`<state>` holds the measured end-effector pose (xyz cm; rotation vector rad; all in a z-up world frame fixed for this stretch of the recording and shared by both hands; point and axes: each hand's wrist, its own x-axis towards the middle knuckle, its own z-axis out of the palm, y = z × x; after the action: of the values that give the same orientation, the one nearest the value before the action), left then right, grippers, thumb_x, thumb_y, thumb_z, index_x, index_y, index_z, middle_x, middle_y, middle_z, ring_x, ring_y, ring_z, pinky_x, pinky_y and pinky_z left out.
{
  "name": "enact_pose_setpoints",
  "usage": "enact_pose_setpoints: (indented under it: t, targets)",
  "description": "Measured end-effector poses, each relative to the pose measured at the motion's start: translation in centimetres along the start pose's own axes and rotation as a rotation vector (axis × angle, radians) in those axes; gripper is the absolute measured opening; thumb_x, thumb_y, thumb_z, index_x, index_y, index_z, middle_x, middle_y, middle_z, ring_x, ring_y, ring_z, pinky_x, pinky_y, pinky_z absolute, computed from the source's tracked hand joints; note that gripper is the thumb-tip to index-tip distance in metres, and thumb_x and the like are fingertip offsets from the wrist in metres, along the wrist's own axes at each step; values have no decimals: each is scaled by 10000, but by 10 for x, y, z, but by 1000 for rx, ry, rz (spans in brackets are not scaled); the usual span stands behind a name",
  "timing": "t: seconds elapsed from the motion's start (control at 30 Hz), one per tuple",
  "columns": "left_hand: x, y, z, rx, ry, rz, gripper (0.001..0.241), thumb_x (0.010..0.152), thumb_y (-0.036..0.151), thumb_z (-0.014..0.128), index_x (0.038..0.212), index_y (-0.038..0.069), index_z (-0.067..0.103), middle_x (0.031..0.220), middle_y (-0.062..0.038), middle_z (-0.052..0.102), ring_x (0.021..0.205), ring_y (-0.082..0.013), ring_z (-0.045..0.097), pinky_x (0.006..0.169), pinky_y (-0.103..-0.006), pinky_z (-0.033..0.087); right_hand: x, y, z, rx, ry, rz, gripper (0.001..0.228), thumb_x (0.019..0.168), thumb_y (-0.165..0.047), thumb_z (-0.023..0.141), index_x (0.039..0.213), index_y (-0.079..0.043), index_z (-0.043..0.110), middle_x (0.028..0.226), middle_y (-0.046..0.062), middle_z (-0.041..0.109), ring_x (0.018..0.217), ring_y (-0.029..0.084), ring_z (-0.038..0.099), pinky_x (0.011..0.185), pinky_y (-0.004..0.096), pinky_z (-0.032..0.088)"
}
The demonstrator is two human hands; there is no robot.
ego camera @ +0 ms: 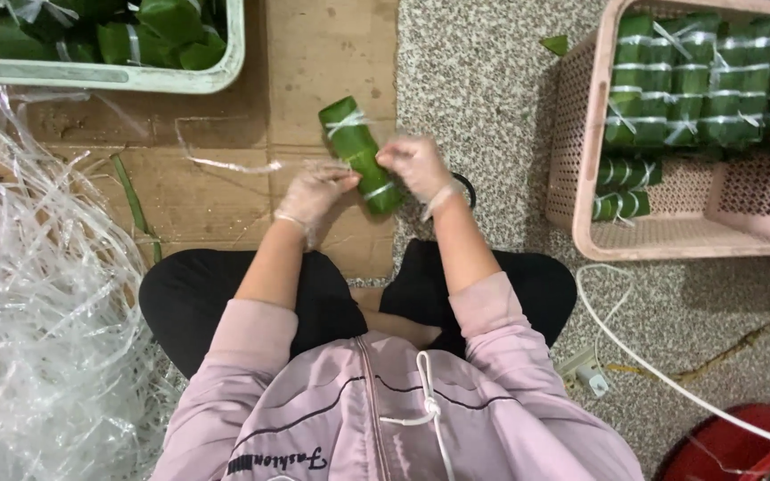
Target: Tying plastic string around leaf-wrapped cakes to secure the packaging.
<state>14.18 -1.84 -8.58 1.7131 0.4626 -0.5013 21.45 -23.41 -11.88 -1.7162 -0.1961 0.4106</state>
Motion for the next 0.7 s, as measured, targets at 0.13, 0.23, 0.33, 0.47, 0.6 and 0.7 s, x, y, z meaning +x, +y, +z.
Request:
enact_pose_setpoints:
  t: [0.13, 0.23, 0.33, 0.47, 0.6, 0.7]
  targets:
    - [13, -50, 29, 2, 133, 172, 207, 809, 284, 874, 985, 182, 835, 1072, -75, 774, 1107, -267, 702, 1046, -379, 515, -22, 48, 15, -181, 119, -170, 78, 940, -172, 794, 983, -108, 805, 933, 56, 737, 958, 232, 721, 909, 352, 561]
    - [20, -73, 35, 74, 247, 287, 168, 851, 351, 859, 976, 240, 834, 1045, -2, 774, 1057, -209, 711, 1004, -328, 536, -32, 61, 23, -210, 234, -298, 82, 936, -107, 768, 1009, -106, 805, 963, 61, 710, 1008, 256, 700, 950, 374, 547]
    - [15, -57, 40, -60, 290, 156, 186, 888, 346, 802, 1030, 226, 820, 1124, -59, 754, 1152, -260, 677, 1019, -401, 538, -38, 56, 36, -100, 322, -200, 109, 974, -130, 700, 1036, -128, 790, 920, 42, 687, 949, 196, 697, 924, 341, 547]
    - [16, -57, 57, -231, 364, 16, 173, 864, 380, 822, 1019, 302, 826, 1115, 45, 748, 1115, -151, 684, 997, -327, 558, -34, 35, 45, 147, 357, -77, 150, 1048, -130, 575, 1092, -121, 717, 964, 9, 690, 802, 146, 732, 671, 232, 616]
    - [7, -43, 62, -242, 339, 7, 232, 917, 422, 772, 1097, 279, 808, 1212, -15, 736, 1226, -236, 643, 1067, -396, 525, -42, 37, 59, -112, 352, -210, 111, 981, -154, 716, 1052, -114, 791, 1020, 78, 727, 1016, 233, 701, 945, 368, 550]
    - [-8, -27, 60, -120, 296, 31, 327, 997, 449, 638, 1221, 242, 756, 1301, -65, 700, 1309, -283, 580, 1161, -426, 444, -42, 21, 72, -100, 405, -118, 106, 950, -154, 735, 1028, -129, 801, 920, 79, 765, 933, 214, 720, 902, 359, 562]
